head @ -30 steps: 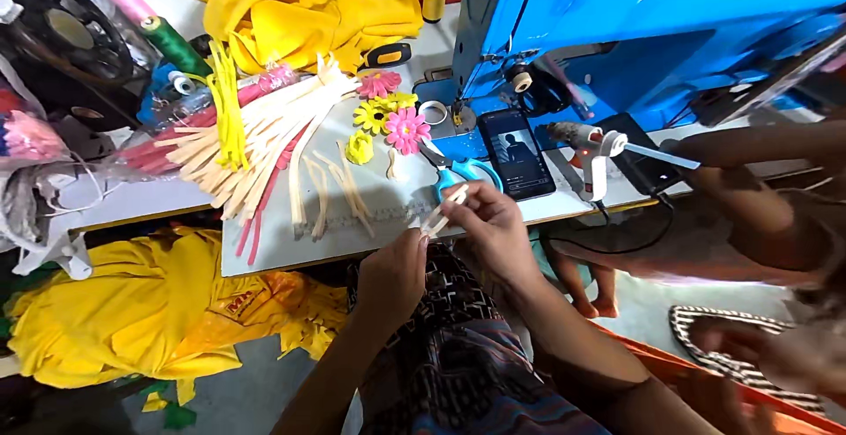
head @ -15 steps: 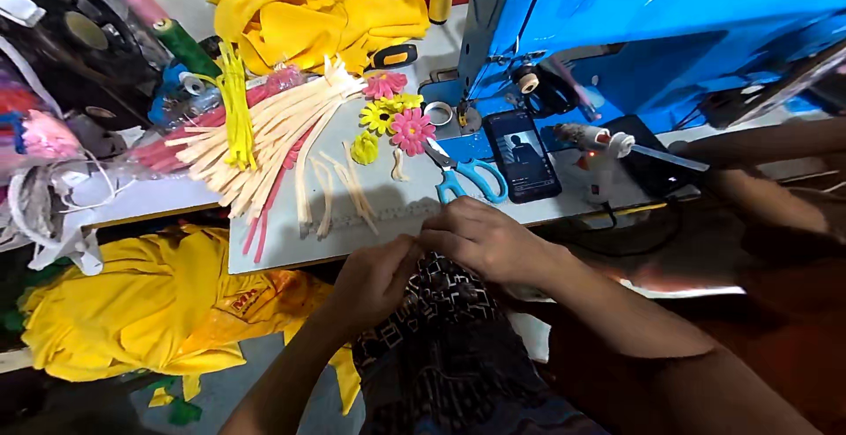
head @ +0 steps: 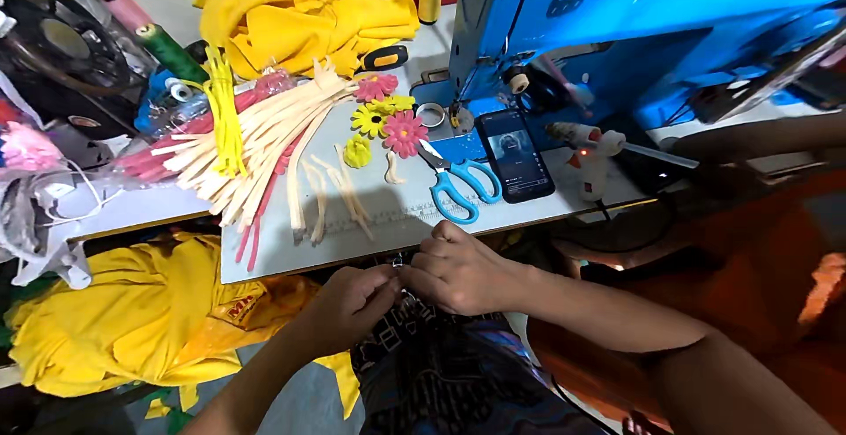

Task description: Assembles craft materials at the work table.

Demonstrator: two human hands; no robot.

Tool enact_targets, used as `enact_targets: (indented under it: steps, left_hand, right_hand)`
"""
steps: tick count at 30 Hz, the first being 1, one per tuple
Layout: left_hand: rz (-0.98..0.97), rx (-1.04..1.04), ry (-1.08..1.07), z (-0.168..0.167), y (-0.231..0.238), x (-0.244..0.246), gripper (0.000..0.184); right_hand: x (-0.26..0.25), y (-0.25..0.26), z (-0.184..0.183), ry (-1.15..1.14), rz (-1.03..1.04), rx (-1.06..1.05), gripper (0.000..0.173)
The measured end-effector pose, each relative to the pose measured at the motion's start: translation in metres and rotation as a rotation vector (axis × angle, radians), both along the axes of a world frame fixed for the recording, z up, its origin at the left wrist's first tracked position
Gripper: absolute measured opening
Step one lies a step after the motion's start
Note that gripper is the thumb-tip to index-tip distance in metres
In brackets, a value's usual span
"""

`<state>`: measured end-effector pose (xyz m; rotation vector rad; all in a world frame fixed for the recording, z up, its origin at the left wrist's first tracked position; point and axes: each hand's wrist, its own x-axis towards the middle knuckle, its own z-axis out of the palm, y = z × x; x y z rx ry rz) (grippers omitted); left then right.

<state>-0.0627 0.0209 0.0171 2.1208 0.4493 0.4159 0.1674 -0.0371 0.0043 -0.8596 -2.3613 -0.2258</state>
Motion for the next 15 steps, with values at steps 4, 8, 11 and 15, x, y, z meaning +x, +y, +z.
enact_targets:
  steps: [4, 8, 11, 15]
  left_hand:
    - [-0.082, -0.392, 0.076, 0.007, 0.004, -0.006, 0.030]
    - [-0.087, -0.377, 0.089, 0.006, 0.001, -0.009, 0.031]
    - [-0.085, -0.012, -0.007, 0.002, -0.005, -0.010, 0.034]
    - [-0.048, 0.671, -0.018, 0.002, -0.008, -0.010, 0.024]
  right_hand:
    - [-0.006, -0.001, 0.004, 0.000, 0.051, 0.051, 0.017]
    - [-0.010, -0.002, 0.003, 0.018, 0.084, 0.031, 0.017]
    - [-0.011, -0.003, 0.001, 0.160, 0.114, -0.191, 0.018]
    - [-0.014, -0.006, 0.010, 0.506, 0.200, -0.818, 0.020]
